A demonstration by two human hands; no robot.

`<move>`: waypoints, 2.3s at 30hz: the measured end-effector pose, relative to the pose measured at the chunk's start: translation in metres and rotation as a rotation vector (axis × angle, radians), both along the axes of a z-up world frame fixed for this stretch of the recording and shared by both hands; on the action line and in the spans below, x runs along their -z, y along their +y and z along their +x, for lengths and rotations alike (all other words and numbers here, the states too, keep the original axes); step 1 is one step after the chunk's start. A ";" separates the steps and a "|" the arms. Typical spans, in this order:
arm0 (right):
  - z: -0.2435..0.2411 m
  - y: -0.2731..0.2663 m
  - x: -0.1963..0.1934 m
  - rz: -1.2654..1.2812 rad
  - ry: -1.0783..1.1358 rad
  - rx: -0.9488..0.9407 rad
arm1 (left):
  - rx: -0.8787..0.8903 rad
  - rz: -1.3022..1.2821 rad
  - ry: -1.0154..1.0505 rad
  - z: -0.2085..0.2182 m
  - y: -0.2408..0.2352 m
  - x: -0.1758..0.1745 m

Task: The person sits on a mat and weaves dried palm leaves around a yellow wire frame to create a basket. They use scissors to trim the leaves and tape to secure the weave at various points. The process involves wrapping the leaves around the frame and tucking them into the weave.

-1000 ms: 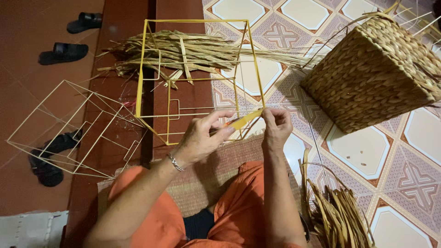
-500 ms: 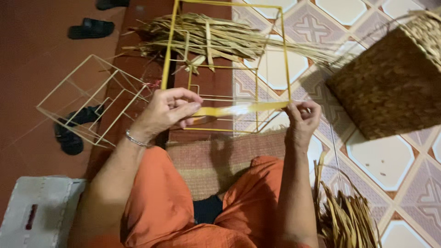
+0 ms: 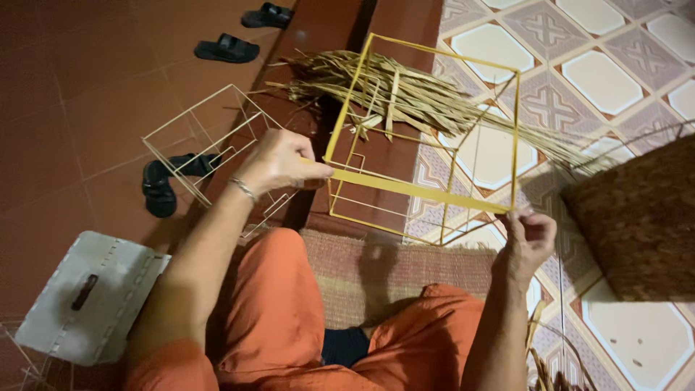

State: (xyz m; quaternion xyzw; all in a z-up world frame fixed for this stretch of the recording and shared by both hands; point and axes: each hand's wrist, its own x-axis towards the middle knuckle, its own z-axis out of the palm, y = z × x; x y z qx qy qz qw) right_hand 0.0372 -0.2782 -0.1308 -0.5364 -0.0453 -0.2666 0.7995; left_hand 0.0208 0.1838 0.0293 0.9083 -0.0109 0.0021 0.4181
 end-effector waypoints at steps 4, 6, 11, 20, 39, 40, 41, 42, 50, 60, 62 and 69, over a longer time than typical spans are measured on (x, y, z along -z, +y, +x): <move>0.000 0.000 -0.002 -0.024 0.037 0.027 | -0.067 0.281 -0.141 0.016 0.000 0.021; -0.002 0.000 -0.003 -0.042 0.038 0.027 | -0.094 0.347 -0.152 0.022 0.001 0.028; -0.006 0.003 -0.011 -0.089 0.033 -0.006 | -0.118 0.431 -0.014 0.029 -0.006 0.030; -0.010 0.003 -0.019 -0.309 0.061 -0.016 | 0.074 0.185 -0.325 0.016 -0.005 0.032; 0.005 -0.018 -0.042 -1.731 -0.398 0.508 | 0.265 0.872 -0.878 0.022 -0.031 0.054; 0.007 -0.022 -0.040 -1.768 -0.393 0.497 | 0.260 0.922 -0.869 0.023 -0.031 0.057; 0.007 -0.024 -0.039 -1.756 -0.422 0.499 | 0.254 0.973 -0.859 0.024 -0.032 0.059; 0.008 -0.024 -0.038 -1.743 -0.453 0.499 | 0.252 0.967 -0.916 0.022 -0.032 0.059; 0.024 -0.034 -0.054 -1.702 -0.133 0.527 | 0.323 0.824 -0.805 0.005 -0.058 0.064; 0.005 0.018 -0.044 -0.569 0.132 0.490 | 0.279 0.184 -0.484 -0.012 -0.089 0.039; 0.003 0.032 -0.030 -0.243 0.367 0.168 | 0.275 0.192 -0.475 -0.012 -0.090 0.038; 0.001 0.104 -0.030 0.110 0.384 -0.268 | 0.350 0.356 -0.588 -0.019 -0.096 0.037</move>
